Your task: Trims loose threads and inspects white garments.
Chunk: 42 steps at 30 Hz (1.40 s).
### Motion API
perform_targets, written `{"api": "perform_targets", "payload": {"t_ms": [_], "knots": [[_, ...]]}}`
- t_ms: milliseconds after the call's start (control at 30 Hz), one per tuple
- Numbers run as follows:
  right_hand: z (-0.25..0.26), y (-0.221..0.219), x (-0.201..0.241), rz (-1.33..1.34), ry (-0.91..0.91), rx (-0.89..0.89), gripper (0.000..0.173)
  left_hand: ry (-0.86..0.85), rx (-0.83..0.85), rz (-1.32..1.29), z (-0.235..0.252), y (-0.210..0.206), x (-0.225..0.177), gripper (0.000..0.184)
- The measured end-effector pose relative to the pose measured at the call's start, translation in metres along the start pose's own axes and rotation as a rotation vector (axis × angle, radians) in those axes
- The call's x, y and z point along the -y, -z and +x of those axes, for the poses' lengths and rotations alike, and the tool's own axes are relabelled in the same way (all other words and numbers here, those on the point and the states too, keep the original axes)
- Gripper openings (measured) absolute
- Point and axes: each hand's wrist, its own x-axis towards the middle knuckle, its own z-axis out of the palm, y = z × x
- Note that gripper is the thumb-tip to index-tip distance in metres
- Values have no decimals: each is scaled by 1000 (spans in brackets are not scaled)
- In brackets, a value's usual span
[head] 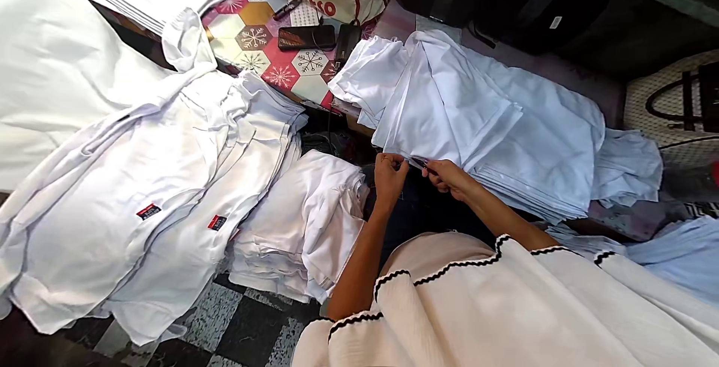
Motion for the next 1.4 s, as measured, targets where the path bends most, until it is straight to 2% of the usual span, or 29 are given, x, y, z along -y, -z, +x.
{"api": "perform_targets", "payload": {"t_ms": [100, 333, 567, 767, 900, 967, 1033, 1067, 1133, 1200, 1233, 1300, 1400], "knots": [[4, -2, -1, -2, -7, 18, 38, 21, 20, -4, 2, -4, 0, 18], [0, -3, -2, 10, 25, 3, 36, 41, -50, -42, -4, 2, 7, 14], [-2, -3, 0, 20, 56, -22, 36, -190, -148, 127, 9, -15, 7, 20], [1, -4, 2, 21, 11, -6, 39, -139, -62, 89, 14, -15, 9, 14], [10, -11, 3, 56, 16, -35, 37, -168, -67, 45, 10, -16, 15, 13], [7, -11, 2, 65, 30, -30, 37, -219, -127, 84, 8, -14, 20, 13], [0, -10, -1, -6, 127, -34, 39, -330, -249, 213, 6, -13, 30, 13], [-3, -10, -3, -117, 230, -69, 41, -409, -302, 302, 8, -13, 37, 15], [-5, -13, -8, -474, 470, -221, 39, -581, -373, 467, 18, -13, 52, 23], [1, -23, -17, -785, 675, -434, 40, -733, -435, 535, 33, -13, 64, 17], [9, -27, -21, -904, 785, -555, 40, -787, -433, 526, 38, -11, 65, 14], [28, -28, -25, -1023, 941, -717, 31, -811, -353, 448, 41, -2, 52, 11], [29, -19, -14, -986, 969, -723, 21, -736, -232, 307, 33, 14, 29, 10]]}}
